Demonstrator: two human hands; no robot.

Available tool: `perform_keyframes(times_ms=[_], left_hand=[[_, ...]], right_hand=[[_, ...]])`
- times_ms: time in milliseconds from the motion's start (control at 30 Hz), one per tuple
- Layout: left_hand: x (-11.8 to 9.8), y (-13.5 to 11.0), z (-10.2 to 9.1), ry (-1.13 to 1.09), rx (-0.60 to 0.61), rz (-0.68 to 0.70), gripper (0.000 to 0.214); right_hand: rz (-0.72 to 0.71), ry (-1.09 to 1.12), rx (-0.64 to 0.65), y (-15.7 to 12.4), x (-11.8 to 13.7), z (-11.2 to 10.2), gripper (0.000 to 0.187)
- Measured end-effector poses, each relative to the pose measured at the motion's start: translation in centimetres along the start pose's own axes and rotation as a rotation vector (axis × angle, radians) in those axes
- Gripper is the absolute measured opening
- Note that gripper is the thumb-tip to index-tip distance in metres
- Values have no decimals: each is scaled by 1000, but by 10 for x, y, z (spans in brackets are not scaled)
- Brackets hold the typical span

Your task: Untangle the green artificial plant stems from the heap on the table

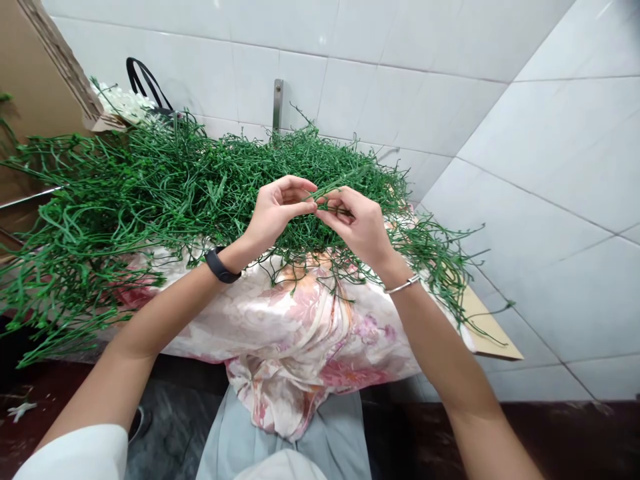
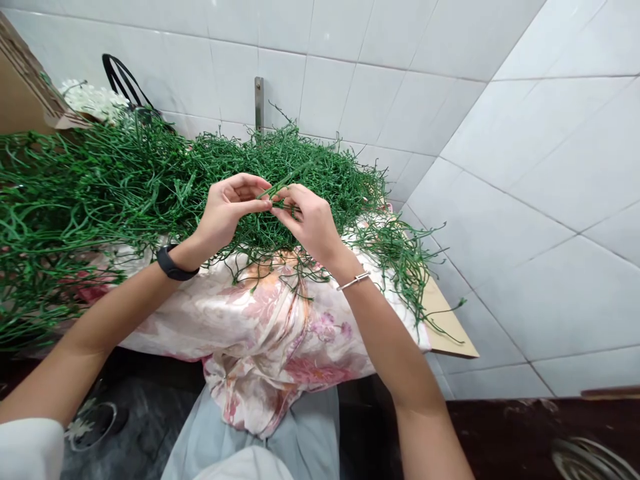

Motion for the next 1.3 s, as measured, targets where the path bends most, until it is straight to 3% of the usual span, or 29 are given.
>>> perform_keyframes(times_ms=[100,167,367,467,533,667,867,933,1067,1300], left_hand=[[2,1,1,-22,5,-32,23],[0,0,1,-35,3,-19,25],[-4,-4,11,-66,62,38,27],[-4,-6,16,-70,95,57,26],[-3,-5,15,-65,90,59,25],[4,0,4,-77,31,-18,26],[11,3,2,-117,79,-159,26],[8,5,-3,-107,49,-137,27],[0,9,-15,-96,-35,-33,28],[9,10,-20,-91,-85,-33,24]], right_hand=[[-111,-138,-61,-1,12,-5,15],[-74,-87,-63,0,10,-5,15],[388,464,84,-4,-27,16,19],[483,570,147,-8,-35,25,18],[437,515,100,-5,-33,18,17],[138,227,9,1,-8,1,18],[-204,-235,-43,-3,18,-6,18],[-203,-273,-76,-2,15,-13,19],[-52,-267,-146,4,-2,-33,16],[66,-390,50,5,-25,-40,14]])
Point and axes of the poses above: each hand's wrist, its own y-axis towards the middle knuckle, its own z-axis out of the palm, x = y × z, the point moved 10 cm from there along y, towards the middle knuckle, and after that the axes turned 3 degrees about -x, right-handed, at the moved point
